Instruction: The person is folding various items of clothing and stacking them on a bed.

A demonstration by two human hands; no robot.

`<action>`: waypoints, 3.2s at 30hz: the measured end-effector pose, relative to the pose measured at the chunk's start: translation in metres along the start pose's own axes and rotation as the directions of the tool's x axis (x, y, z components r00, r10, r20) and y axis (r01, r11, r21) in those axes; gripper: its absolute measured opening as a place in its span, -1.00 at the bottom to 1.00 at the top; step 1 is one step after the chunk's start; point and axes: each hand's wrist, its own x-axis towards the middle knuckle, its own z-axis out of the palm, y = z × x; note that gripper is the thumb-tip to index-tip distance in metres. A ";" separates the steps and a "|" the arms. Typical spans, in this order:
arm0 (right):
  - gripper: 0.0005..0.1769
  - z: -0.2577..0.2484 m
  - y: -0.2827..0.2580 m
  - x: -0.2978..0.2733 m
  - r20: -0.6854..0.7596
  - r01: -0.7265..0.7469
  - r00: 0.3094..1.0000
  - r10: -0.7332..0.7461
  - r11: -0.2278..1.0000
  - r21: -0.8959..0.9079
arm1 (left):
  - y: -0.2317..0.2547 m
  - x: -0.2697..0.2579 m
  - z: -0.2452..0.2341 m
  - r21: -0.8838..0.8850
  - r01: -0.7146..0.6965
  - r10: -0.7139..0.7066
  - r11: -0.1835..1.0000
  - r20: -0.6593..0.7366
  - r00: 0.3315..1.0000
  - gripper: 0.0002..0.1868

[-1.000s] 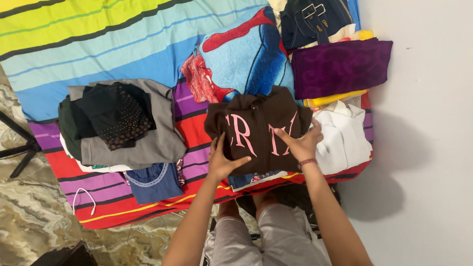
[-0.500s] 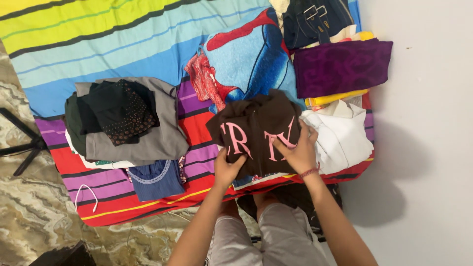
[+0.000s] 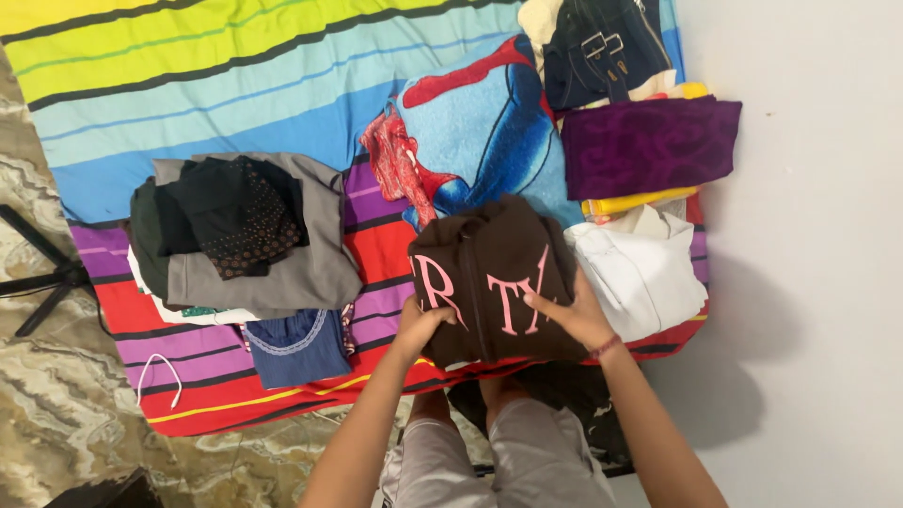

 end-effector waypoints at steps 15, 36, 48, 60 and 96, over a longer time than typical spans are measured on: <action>0.06 -0.048 -0.180 0.081 0.165 0.148 0.976 -0.139 0.988 -0.046 | 0.203 -0.070 0.034 0.018 -0.655 0.655 0.755 -0.014 0.755 -0.10; -0.16 0.043 -0.042 0.201 0.233 0.394 0.832 -0.504 0.238 -0.888 | 0.174 0.043 0.086 0.829 -0.368 0.298 0.420 0.257 0.919 0.12; -0.19 0.051 -0.023 0.227 0.205 0.354 0.825 -0.526 0.198 -0.914 | 0.170 0.057 0.099 0.855 -0.307 0.306 0.417 0.186 0.934 0.06; -0.25 0.039 -0.035 0.200 0.204 0.411 0.804 -0.558 0.274 -0.870 | 0.105 -0.002 0.064 0.665 -0.550 0.489 0.505 0.304 0.817 -0.04; -0.33 0.378 0.139 0.027 0.265 0.155 0.962 -0.060 0.923 -0.352 | -0.140 -0.108 -0.234 0.357 -0.222 0.331 0.907 -0.282 0.900 -0.17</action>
